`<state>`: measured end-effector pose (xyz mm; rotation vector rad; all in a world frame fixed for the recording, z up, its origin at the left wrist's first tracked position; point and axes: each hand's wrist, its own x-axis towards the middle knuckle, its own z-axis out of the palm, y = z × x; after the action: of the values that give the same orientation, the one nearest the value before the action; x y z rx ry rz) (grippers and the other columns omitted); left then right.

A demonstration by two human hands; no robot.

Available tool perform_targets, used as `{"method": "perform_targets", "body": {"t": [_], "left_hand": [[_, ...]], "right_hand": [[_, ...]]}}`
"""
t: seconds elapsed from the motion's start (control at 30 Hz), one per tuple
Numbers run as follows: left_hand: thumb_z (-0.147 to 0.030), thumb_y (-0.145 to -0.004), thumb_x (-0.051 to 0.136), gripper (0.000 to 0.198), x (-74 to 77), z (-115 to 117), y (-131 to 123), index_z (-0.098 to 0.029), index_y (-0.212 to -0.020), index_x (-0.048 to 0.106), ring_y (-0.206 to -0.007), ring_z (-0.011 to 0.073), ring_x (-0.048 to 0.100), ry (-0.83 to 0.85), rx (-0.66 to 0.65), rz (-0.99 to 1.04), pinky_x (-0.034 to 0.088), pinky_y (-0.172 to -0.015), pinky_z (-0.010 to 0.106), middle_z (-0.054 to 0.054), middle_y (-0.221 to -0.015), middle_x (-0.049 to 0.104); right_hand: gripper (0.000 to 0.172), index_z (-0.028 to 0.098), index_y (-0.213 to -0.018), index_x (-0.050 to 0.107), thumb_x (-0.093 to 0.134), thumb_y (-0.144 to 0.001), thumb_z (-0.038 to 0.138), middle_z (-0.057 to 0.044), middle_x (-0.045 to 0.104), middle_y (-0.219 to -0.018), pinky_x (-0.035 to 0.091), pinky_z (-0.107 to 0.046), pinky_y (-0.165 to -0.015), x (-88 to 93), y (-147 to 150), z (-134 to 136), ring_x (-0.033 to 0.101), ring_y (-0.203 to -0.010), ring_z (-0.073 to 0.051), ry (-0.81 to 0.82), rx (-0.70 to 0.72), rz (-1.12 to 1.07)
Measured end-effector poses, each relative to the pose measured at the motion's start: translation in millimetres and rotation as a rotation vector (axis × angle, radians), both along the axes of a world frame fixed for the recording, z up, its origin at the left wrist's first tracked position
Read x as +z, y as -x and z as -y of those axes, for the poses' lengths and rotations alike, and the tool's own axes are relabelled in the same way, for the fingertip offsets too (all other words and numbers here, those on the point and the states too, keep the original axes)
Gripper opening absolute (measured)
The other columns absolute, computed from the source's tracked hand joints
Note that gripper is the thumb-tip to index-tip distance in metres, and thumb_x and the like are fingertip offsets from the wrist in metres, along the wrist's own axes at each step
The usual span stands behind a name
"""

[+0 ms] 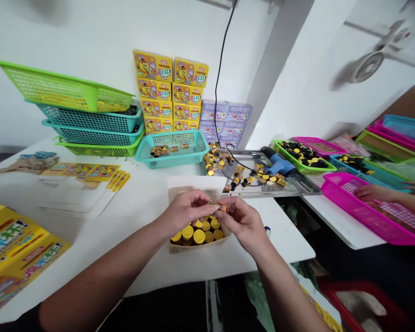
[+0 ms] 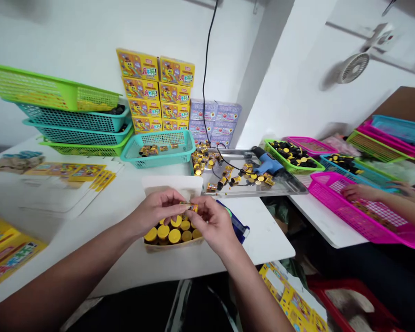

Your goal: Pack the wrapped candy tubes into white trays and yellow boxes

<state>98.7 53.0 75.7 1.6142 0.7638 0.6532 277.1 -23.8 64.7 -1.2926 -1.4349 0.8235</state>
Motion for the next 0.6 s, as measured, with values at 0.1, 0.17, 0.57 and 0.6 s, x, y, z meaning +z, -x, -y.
{"method": "perform_targets", "body": {"t": [0.1, 0.17, 0.57, 0.6], "left_hand": [[-0.043, -0.093, 0.045, 0.032, -6.1, 3.9, 9.0, -0.017, -0.079, 0.059, -0.073, 0.0171, 0.051, -0.466, 0.067, -0.146, 0.043, -0.068, 0.033, 0.003, -0.073, 0.055], [-0.036, -0.098, 0.034, 0.041, -11.7, 8.3, 14.6, -0.017, -0.07, 0.058, -0.08, 0.0191, 0.048, -0.782, 0.055, -0.284, 0.041, -0.079, 0.039, 0.005, -0.076, 0.053], [-0.03, -0.099, 0.038, 0.033, -20.0, 25.3, 57.1, -0.018, -0.077, 0.06, -0.085, 0.0192, 0.051, -0.815, 0.305, -0.194, 0.041, -0.077, 0.036, 0.006, -0.085, 0.055], [-0.031, -0.098, 0.04, 0.031, -24.6, 23.9, 64.6, -0.019, -0.081, 0.062, -0.088, 0.0191, 0.052, -0.752, 0.411, -0.144, 0.042, -0.077, 0.035, 0.005, -0.089, 0.056]], "right_hand": [[0.02, 0.02, -0.094, 0.058, 0.065, -0.078, 0.03, -0.001, 0.061, -0.076, 0.04, -0.027, -0.06, -0.2, -3.2, -6.3, 0.055, -0.068, -0.015, -0.046, -0.096, 0.447], [0.014, 0.019, -0.088, 0.058, 0.063, -0.075, 0.02, -0.004, 0.062, -0.08, 0.039, -0.03, -0.066, 0.3, -4.1, -8.7, 0.056, -0.077, -0.019, -0.128, -0.059, 0.849], [0.015, 0.019, -0.092, 0.061, 0.055, -0.092, 0.033, -0.007, 0.065, -0.092, 0.042, -0.032, -0.081, -6.4, -6.6, -18.6, 0.057, -0.091, -0.02, -0.313, -0.075, 0.852], [0.02, 0.019, -0.09, 0.061, 0.052, -0.094, 0.036, -0.007, 0.065, -0.092, 0.043, -0.03, -0.079, -2.3, -20.9, -26.8, 0.059, -0.088, -0.019, -0.264, -0.161, 0.82]]}}
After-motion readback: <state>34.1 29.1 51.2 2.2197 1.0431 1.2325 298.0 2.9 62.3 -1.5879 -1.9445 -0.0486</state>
